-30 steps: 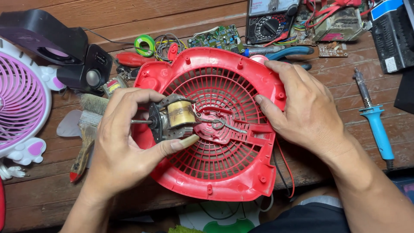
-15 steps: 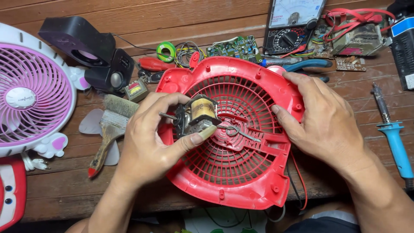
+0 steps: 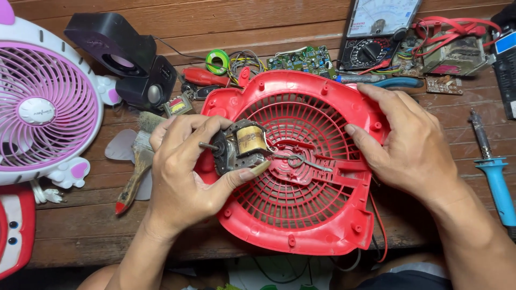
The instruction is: Disassembling a small electric fan to clean the housing and remove the motor assembly.
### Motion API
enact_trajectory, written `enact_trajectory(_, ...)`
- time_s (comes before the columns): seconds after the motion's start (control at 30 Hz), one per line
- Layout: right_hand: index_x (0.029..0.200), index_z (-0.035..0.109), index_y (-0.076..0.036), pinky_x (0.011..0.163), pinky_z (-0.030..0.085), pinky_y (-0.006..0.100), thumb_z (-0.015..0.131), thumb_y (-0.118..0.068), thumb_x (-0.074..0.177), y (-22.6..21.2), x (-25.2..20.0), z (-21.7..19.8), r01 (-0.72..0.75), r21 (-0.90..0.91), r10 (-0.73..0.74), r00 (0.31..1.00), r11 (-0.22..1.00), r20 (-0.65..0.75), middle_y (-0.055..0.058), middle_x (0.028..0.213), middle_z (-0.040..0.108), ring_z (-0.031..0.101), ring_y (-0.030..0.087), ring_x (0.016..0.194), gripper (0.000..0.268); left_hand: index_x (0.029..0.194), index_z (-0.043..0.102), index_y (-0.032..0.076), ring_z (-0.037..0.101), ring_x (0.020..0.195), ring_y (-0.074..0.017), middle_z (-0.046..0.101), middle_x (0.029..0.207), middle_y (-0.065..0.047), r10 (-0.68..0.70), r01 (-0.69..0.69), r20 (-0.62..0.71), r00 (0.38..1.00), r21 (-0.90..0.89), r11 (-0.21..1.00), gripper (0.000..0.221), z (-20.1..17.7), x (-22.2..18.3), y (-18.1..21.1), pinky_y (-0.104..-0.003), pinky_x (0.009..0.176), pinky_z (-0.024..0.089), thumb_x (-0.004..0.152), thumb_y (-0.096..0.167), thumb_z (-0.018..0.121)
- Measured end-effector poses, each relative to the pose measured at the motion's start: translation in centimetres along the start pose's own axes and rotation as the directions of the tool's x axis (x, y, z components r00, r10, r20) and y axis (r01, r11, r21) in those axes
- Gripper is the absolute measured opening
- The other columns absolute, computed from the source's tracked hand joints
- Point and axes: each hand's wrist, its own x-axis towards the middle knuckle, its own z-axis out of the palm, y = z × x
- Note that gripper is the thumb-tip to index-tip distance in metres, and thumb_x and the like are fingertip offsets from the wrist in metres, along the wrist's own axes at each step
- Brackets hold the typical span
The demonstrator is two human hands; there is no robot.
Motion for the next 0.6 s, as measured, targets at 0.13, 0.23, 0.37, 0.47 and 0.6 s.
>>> enact_trajectory(0.13, 0.143, 0.060, 0.004, 0.105, 0.049, 0.047, 0.075, -0.020, 0.094, 0.8, 1.3, 0.9, 0.150, 0.051, -0.145, 0.986, 0.987, -0.082, 0.025, 0.134, 0.068, 0.067, 0.039, 0.118, 0.057, 0.115, 0.070, 0.010, 0.064, 0.097, -0.0245, 0.066, 0.101, -0.007, -0.045, 0.045, 0.027, 0.999, 0.010, 0.999, 0.062, 0.3, -0.8, 0.0, -0.067, 0.117, 0.026, 0.072, 0.052, 0.084)
enact_trajectory(0.23, 0.142, 0.060, 0.005, 0.099, 0.050, 0.046, 0.078, -0.023, 0.094, 0.9, 1.8, 0.9, 0.154, 0.040, -0.150, 0.985, 0.987, -0.084, 0.023, 0.131, 0.070, 0.068, 0.037, 0.113, 0.059, 0.114, 0.068, 0.008, 0.062, 0.091, -0.0252, 0.064, 0.101, -0.010, -0.068, 0.073, 0.055, 0.996, -0.101, 0.992, 0.053, -0.5, -0.6, 0.5, -0.036, 0.080, 0.051, 0.078, 0.043, 0.085)
enact_trajectory(0.37, 0.139, 0.062, 0.012, 0.104, 0.046, 0.049, 0.080, -0.016, 0.096, -0.7, 1.5, -0.4, 0.260, -0.064, -0.267, 0.951, 0.963, -0.153, 0.027, 0.124, 0.066, 0.060, 0.042, 0.112, 0.055, 0.110, 0.069, 0.012, 0.059, 0.084, -0.0215, 0.060, 0.092, -0.006, -0.092, 0.104, 0.098, 0.991, -0.127, 0.986, 0.048, -0.8, -0.6, 1.2, -0.032, 0.080, 0.049, 0.078, 0.045, 0.083)
enact_trajectory(0.47, 0.120, 0.068, 0.000, 0.108, 0.034, 0.056, 0.079, -0.024, 0.094, -2.6, 1.1, -1.5, 0.285, -0.111, -0.296, 0.949, 0.952, -0.104, 0.035, 0.140, 0.055, 0.051, 0.046, 0.129, 0.037, 0.110, 0.066, 0.004, 0.058, 0.091, -0.0299, 0.061, 0.100, -0.012, -0.019, 0.030, 0.065, 0.998, -0.179, 0.983, 0.053, -0.2, -1.0, 1.1, -0.040, 0.086, 0.046, 0.079, 0.044, 0.081)
enact_trajectory(0.6, 0.081, 0.076, -0.013, 0.114, 0.029, 0.070, 0.077, -0.024, 0.072, -4.6, 0.0, -0.7, 0.373, -0.159, -0.341, 0.919, 0.914, 0.198, 0.025, 0.154, 0.046, 0.040, 0.047, 0.139, 0.014, 0.119, 0.063, -0.002, 0.059, 0.093, -0.0339, 0.062, 0.106, -0.017, 0.037, -0.033, 0.026, 0.999, -0.149, 0.988, 0.064, 0.1, -1.5, 1.7, -0.045, 0.089, 0.046, 0.080, 0.045, 0.082)
